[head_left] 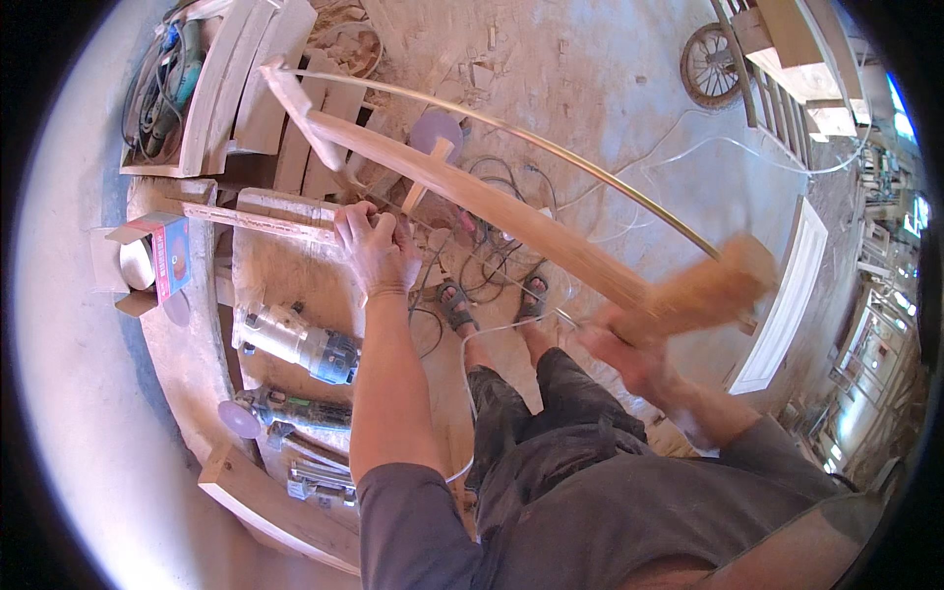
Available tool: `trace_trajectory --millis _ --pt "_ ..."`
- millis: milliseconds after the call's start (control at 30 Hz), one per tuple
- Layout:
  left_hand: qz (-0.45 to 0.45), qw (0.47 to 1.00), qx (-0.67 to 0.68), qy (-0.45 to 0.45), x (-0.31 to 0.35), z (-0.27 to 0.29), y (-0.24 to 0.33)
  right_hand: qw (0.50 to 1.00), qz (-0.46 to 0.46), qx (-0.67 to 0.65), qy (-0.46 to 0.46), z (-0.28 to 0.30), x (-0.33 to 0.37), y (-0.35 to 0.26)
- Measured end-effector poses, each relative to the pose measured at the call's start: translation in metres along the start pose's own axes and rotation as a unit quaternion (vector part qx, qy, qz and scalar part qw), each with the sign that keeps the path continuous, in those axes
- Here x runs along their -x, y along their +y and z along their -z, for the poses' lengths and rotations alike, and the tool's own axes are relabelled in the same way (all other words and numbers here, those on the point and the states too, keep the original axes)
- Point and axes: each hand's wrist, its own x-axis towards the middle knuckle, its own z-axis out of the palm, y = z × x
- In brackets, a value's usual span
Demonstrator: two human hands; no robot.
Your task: The person picks up a thin wooden strip and places it on a larger wooden board. They use a mallet to tap the strip into a groove on the board. Afterward, they use an angle grinder with a sanding disc to smooth the surface of the strip. Finally, they dip the strip into a bucket of white powder.
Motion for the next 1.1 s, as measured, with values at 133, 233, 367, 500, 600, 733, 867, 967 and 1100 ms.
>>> trace_trajectory --millis 133,233,367,500,600,733,867,967,1100 --pt "0.0 1.0 0.006 -0.015 -0.006 0.006 0.007 1.0 -0.001 -0.006 0.013 0.0 0.003 -0.019" --pt "0.009 1.0 0.024 -0.017 -0.008 0.007 0.009 0.998 0.021 0.01 0.06 -0.042 -0.051 -0.01" --pt "-0.001 1.0 -0.001 -0.014 -0.004 0.002 0.003 0.996 -0.067 -0.024 0.047 -0.05 -0.061 -0.015" --pt "-0.005 1.0 0.014 -0.012 0.001 0.003 0.004 0.997 0.027 0.001 0.068 -0.003 0.011 0.002" --pt "0.003 1.0 0.023 -0.021 -0.002 0.006 0.005 0.991 0.015 -0.076 0.111 -0.007 0.016 -0.011" --pt "0.018 1.0 0.0 0.007 -0.005 -0.003 0.005 0.994 -0.043 -0.071 0.067 -0.041 -0.067 -0.017" --pt "0.042 0.999 -0.015 -0.017 0.001 -0.004 0.002 0.997 -0.052 -0.042 0.045 -0.022 -0.052 -0.018" --pt "0.038 0.999 -0.005 -0.008 0.004 -0.005 -0.001 1.0 -0.028 0.005 0.003 0.033 0.0 -0.015" --pt "0.036 0.999 0.004 -0.024 0.0 0.001 0.007 0.999 -0.048 -0.001 0.016 0.017 -0.031 -0.049"
